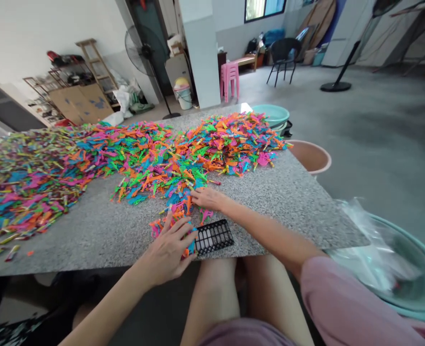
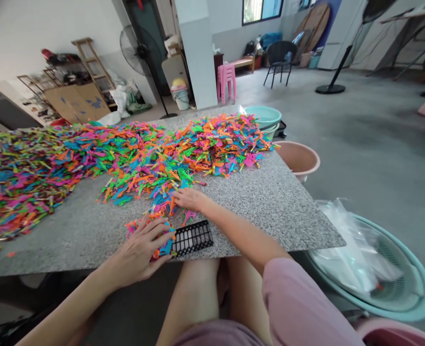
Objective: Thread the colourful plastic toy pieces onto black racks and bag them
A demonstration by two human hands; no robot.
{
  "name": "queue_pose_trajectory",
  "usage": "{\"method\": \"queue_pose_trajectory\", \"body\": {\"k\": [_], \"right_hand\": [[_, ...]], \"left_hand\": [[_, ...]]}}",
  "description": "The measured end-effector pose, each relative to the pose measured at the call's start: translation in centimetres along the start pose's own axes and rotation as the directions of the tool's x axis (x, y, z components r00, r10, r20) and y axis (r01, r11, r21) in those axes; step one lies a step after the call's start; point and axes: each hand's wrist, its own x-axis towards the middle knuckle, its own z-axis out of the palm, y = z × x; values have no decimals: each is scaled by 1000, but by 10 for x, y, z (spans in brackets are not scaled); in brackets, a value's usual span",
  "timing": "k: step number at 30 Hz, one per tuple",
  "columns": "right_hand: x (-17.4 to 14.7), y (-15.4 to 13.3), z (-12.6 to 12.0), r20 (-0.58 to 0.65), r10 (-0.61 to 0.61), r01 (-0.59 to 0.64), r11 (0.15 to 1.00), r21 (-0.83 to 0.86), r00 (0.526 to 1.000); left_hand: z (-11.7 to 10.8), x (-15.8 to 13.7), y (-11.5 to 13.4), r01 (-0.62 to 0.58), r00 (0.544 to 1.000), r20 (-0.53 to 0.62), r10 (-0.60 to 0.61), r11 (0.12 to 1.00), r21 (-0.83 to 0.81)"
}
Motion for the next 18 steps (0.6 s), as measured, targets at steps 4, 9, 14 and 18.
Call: {"method": "queue_pose_trajectory", "body": {"k": [4, 9, 14, 18], "right_hand": [[-22, 19, -4, -9, 91, -90, 990, 107, 996], [-83, -16, -7, -110, 595, -448, 702, 554, 796], [-96, -113, 14, 89, 662, -398, 334, 854, 744], [-84, -139, 18, 31, 657, -402, 423, 812, 754]], "left_hand": [[-2, 1, 3, 6, 1000, 15, -6, 1000, 0], [-1, 2, 2, -2, 1000, -4, 2, 1000, -21], [-3, 4, 3, 1, 999, 39, 0, 999, -37], [-6, 3, 5, 8, 999, 52, -6, 999, -45]]}}
